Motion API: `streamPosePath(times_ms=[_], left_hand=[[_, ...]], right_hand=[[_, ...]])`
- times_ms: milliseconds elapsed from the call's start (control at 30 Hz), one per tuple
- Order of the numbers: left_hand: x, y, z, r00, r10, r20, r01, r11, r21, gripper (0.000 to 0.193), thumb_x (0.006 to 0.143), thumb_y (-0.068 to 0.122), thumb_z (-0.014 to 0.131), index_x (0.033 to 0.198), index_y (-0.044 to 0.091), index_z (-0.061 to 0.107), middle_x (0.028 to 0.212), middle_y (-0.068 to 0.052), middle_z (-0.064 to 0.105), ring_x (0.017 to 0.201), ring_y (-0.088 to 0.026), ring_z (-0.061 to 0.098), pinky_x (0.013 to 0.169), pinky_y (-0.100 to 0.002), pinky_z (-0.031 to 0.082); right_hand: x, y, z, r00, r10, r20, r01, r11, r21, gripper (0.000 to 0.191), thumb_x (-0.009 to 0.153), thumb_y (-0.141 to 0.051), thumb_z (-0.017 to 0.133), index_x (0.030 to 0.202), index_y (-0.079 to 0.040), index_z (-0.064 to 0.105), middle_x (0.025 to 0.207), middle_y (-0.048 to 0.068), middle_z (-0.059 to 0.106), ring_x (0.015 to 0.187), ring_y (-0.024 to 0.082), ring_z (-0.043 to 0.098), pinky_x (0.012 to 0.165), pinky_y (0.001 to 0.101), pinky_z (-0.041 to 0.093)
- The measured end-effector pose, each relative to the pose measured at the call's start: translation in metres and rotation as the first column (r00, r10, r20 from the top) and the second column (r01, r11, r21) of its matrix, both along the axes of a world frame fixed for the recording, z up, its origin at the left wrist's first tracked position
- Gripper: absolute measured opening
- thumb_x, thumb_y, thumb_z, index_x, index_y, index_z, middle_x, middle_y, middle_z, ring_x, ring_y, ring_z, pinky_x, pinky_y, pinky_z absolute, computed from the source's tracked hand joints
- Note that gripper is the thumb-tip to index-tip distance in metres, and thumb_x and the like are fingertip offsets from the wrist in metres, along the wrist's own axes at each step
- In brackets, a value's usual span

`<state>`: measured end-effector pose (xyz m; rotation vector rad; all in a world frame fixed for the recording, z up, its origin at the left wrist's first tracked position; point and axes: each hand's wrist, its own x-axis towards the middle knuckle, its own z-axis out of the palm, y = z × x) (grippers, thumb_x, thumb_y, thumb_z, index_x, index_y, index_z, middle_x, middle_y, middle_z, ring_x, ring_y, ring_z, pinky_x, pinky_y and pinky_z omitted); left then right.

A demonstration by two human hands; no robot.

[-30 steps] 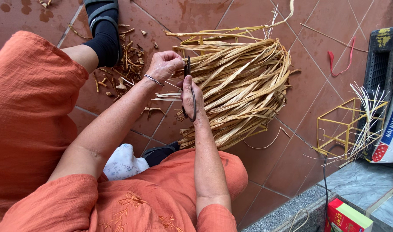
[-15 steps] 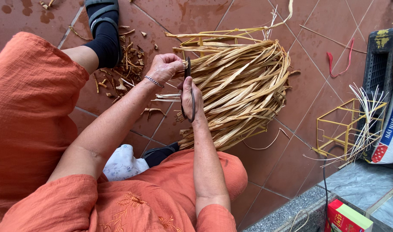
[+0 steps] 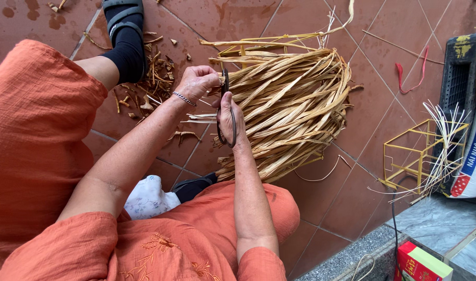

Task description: The person sits on a tiled floor and uses scissors to trim the ends of a bundle of dried plant strips. They repeatedly gather the strips, cut the protruding ends, and drop the trimmings onto the floor.

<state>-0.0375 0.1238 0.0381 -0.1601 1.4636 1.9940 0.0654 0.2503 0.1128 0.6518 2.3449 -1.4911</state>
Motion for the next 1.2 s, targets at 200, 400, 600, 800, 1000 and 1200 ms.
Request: streamPosePath(times_ms=[200,400,600,800,1000,1200], left_hand=[[-0.002,-0.003,0.003,0.999,0.011,0.038,-0.013,0.999,0.05,0.009,0.083,0.017,0.074,0.083,0.007,0.072,0.074,0.002,0.069,0.065,-0.007,0.061,0.059,-0.024,0.052],[-0.001,-0.004,0.004,0.999,-0.045,-0.019,0.044,0.998,-0.045,0.012,0.083,0.018,0.075,0.082,0.007,0.071,0.076,0.001,0.069,0.069,-0.008,0.06,0.067,-0.026,0.051],[0.003,-0.015,0.003,0.997,0.02,0.068,-0.011,0.99,-0.137,0.008,0.082,0.016,0.073,0.082,0.007,0.073,0.077,-0.002,0.071,0.069,-0.009,0.063,0.065,-0.025,0.052],[-0.028,-0.052,-0.022,0.913,0.357,0.197,-0.361,0.932,-0.021,0.034,0.097,0.038,0.06,0.09,0.009,0.076,0.079,-0.002,0.073,0.07,-0.009,0.066,0.065,-0.023,0.052],[-0.024,-0.027,-0.035,0.998,0.01,-0.055,-0.027,0.946,-0.322,0.026,0.09,0.029,0.07,0.102,0.007,0.076,0.087,-0.001,0.075,0.072,-0.009,0.066,0.066,-0.025,0.054],[-0.019,-0.041,-0.022,0.975,-0.11,0.192,0.178,0.906,-0.383,0.034,0.095,0.034,0.071,0.109,0.004,0.078,0.088,-0.004,0.075,0.07,-0.01,0.068,0.062,-0.027,0.053]], right_hand=[[0.001,-0.005,-0.004,1.0,-0.007,0.022,0.006,0.999,0.052,0.092,0.1,-0.079,0.02,0.098,-0.003,0.072,0.059,-0.004,0.045,0.058,0.009,0.052,0.058,0.0249,0.046],[0.0,0.0,-0.001,0.989,-0.08,0.126,0.118,0.933,-0.339,0.084,0.094,-0.079,0.024,0.112,-0.008,0.065,0.061,-0.009,0.039,0.051,0.004,0.038,0.046,0.0223,0.032],[0.002,0.004,-0.016,0.99,-0.112,0.08,0.128,0.965,-0.229,0.087,0.096,-0.08,0.025,0.096,-0.002,0.065,0.056,-0.008,0.041,0.046,0.004,0.041,0.041,0.023,0.035],[0.007,0.011,-0.026,0.967,-0.198,0.163,0.24,0.92,-0.308,0.082,0.094,-0.078,0.033,0.097,-0.002,0.066,0.054,-0.008,0.038,0.043,0.003,0.035,0.038,0.0214,0.028],[0.012,0.018,-0.027,0.944,-0.25,0.214,0.309,0.897,-0.315,0.085,0.092,-0.081,0.035,0.094,-0.002,0.066,0.055,-0.008,0.04,0.045,0.002,0.037,0.039,0.0201,0.029],[0.011,0.017,-0.022,0.948,-0.233,0.217,0.293,0.904,-0.311,0.085,0.091,-0.081,0.035,0.1,-0.002,0.066,0.055,-0.007,0.043,0.044,0.003,0.039,0.039,0.0197,0.032]])
